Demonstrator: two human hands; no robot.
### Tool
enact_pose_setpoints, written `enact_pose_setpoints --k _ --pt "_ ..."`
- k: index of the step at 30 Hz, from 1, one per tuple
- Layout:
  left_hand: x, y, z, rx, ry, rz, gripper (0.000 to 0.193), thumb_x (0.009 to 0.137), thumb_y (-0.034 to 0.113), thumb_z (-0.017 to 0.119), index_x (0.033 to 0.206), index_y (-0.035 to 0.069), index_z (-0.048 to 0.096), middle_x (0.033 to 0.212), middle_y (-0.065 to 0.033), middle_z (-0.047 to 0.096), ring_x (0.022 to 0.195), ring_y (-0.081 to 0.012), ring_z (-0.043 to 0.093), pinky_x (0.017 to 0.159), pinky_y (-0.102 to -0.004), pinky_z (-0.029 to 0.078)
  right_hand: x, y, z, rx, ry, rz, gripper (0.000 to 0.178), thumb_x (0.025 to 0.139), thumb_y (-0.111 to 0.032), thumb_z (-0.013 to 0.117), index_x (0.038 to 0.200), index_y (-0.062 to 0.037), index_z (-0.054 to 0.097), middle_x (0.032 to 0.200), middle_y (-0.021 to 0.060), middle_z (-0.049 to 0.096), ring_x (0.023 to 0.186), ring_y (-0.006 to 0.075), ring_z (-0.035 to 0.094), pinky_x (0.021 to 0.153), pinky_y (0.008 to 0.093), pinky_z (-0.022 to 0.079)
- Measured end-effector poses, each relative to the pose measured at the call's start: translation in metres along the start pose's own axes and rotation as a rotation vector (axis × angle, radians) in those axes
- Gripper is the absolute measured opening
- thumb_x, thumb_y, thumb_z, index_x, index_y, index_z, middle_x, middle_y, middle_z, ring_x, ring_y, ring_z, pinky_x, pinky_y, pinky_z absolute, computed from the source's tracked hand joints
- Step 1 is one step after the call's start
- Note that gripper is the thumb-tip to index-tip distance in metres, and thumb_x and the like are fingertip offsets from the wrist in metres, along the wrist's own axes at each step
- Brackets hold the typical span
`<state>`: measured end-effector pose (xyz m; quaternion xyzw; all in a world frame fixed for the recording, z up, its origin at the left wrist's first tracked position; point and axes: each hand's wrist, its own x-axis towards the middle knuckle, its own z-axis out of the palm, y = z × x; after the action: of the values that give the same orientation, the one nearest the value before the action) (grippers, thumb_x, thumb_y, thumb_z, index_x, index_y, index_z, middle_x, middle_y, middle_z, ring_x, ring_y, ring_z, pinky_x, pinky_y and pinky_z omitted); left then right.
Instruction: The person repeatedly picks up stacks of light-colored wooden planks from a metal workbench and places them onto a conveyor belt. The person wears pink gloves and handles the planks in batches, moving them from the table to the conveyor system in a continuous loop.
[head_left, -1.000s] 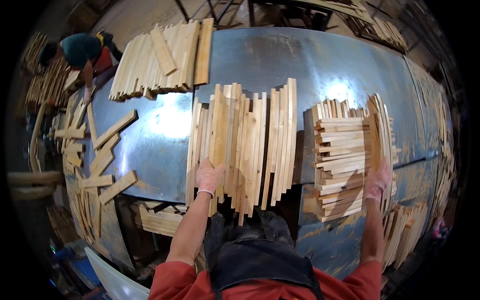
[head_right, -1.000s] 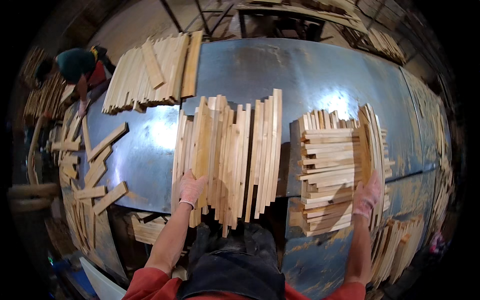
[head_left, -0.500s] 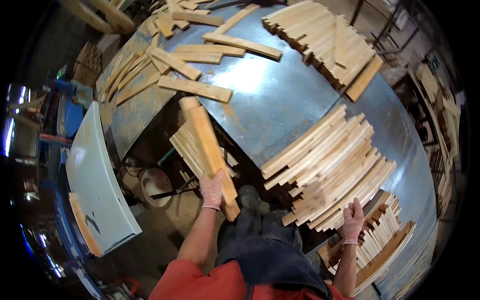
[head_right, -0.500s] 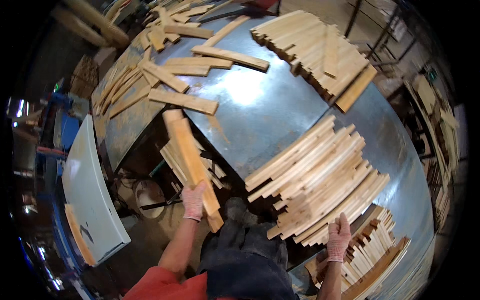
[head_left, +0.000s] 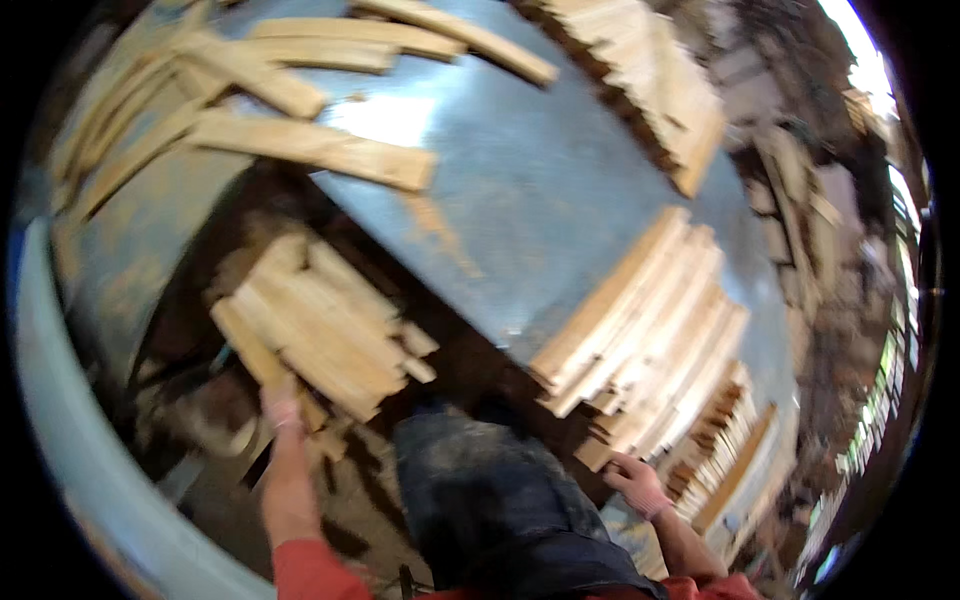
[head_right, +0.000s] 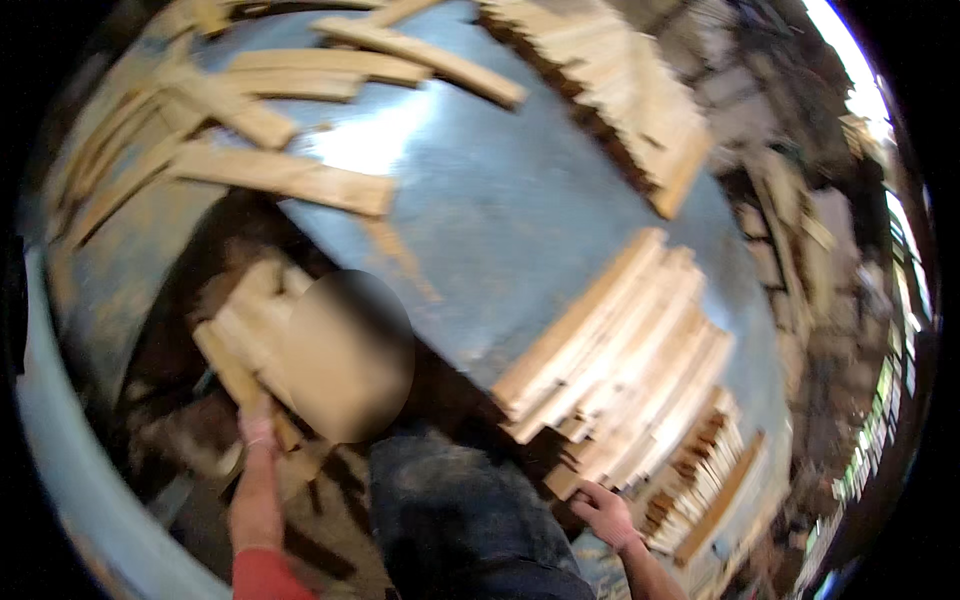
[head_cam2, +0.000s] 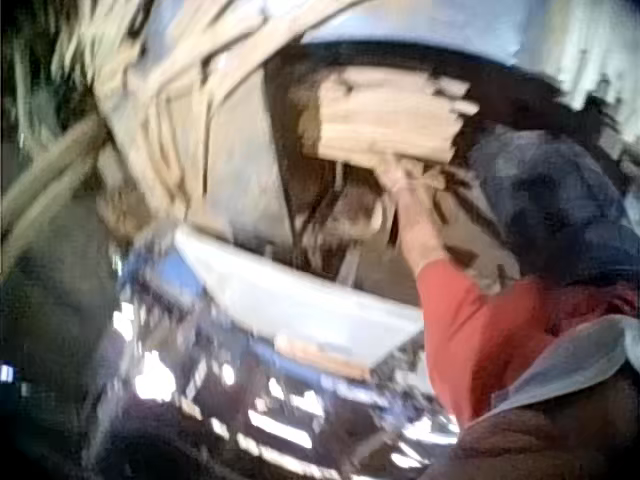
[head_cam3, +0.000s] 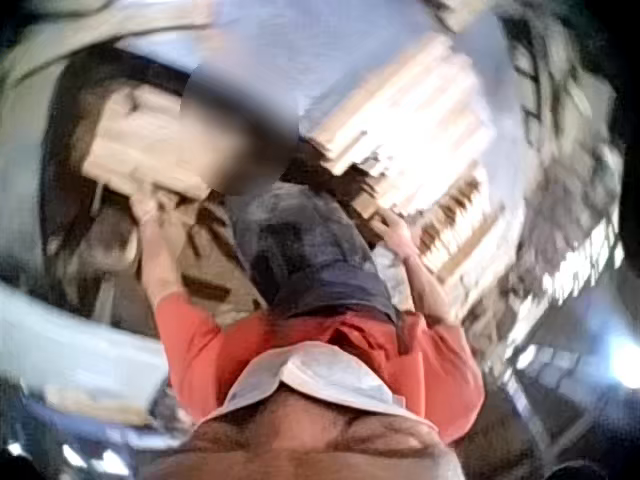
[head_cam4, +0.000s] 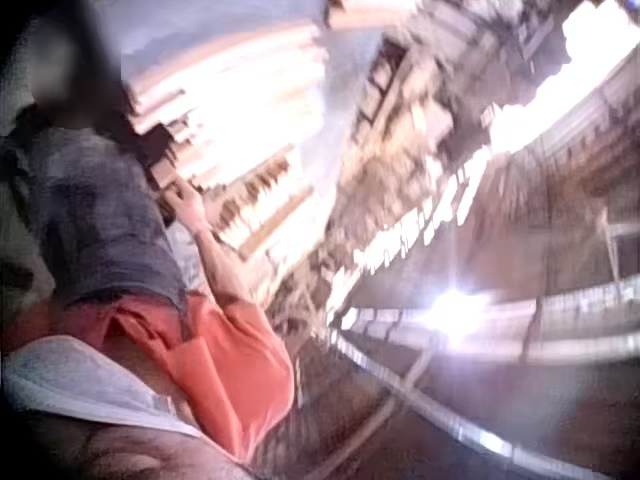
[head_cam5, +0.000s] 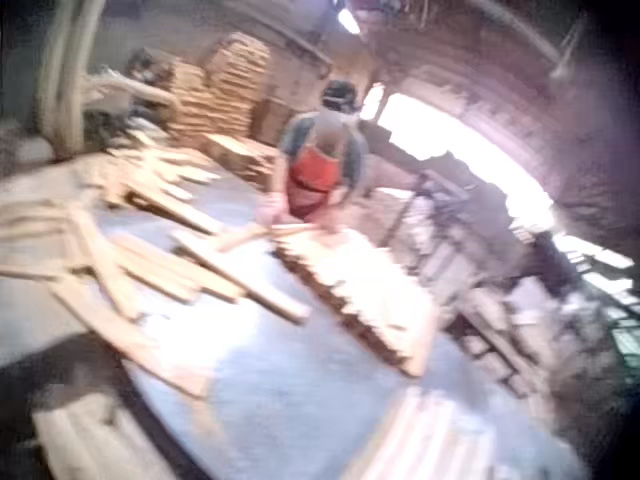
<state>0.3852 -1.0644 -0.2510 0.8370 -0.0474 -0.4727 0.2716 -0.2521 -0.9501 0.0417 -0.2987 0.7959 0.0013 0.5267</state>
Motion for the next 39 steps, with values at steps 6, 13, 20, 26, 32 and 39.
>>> enact_pose_setpoints --k 6,13,20,26,32,39 --pt "0.061 -0.048 0.002 -0.389 -0.413 0.076 0.068 0.108 0.043 0.063 0.159 0.0 0.047 0.153 -0.013 0.057 0.134 -0.029 0.057 0.115 -0.0422 0.044 0.011 -0.006 0.018 -0.069 0.058 0.048 0.036 0.097 -0.021 0.078 0.125 -0.0015 0.066 0.09 -0.0034 0.062 0.085 0.0075 0.056 0.078 0.0291 0.051" --pt "-0.075 0.039 0.026 0.065 0.092 0.461 0.069 0.113 0.036 0.057 0.162 -0.009 0.04 0.161 -0.0242 0.05 0.142 -0.0339 0.053 0.121 -0.0425 0.041 0.004 0.033 0.002 0.049 0.419 -0.054 0.036 0.098 -0.028 0.076 0.126 -0.0053 0.07 0.092 0.0073 0.07 0.088 0.0153 0.065 0.085 0.0351 0.056" --pt "-0.252 0.153 0.205 0.128 -0.634 0.795 0.045 0.115 0.02 0.051 0.151 -0.007 0.057 0.156 -0.0154 0.058 0.146 -0.0289 0.051 0.124 -0.0419 0.038 0.081 0.12 -0.069 0.537 1.04 -0.131 0.07 0.099 -0.033 0.076 0.153 0.0051 0.054 0.143 0.0271 0.067 0.13 0.0348 0.068 0.112 0.0399 0.053" --pt "-0.221 0.178 0.412 1.171 -0.705 1.579 0.07 0.119 0.045 0.037 0.172 0.001 0.025 0.176 -0.0271 0.027 0.163 -0.0482 0.02 0.135 -0.0523 0.011 0.148 0.169 -0.167 0.425 0.96 -0.032 0.071 0.104 -0.039 0.069 0.157 0.0039 0.05 0.156 0.0277 0.057 0.146 0.0359 0.055 0.121 0.0406 0.044" --pt "-0.252 0.179 0.537 1.564 -0.61 1.569 0.081 0.116 0.059 0.027 0.173 0.002 0.02 0.181 -0.0246 0.009 0.168 -0.0433 0.001 0.135 -0.0547 -0.004 0.232 0.209 -0.178 1.035 0.99 -0.28 0.059 0.111 -0.023 0.063 0.163 -0.0006 0.047 0.159 0.0147 0.058 0.146 0.0234 0.054 0.123 0.0332 0.04" --pt "-0.366 0.171 0.526 0.491 -1.116 0.364 0.086 0.107 0.035 0.064 0.176 0.014 0.017 0.17 -0.0201 0.037 0.153 -0.0341 0.044 0.123 -0.0486 0.044 0.238 0.181 -0.18 1.316 0.765 -0.266 0.081 0.101 -0.021 0.073 0.17 -0.0044 0.035 0.168 0.0122 0.048 0.145 0.0216 0.051 0.121 0.0355 0.041"
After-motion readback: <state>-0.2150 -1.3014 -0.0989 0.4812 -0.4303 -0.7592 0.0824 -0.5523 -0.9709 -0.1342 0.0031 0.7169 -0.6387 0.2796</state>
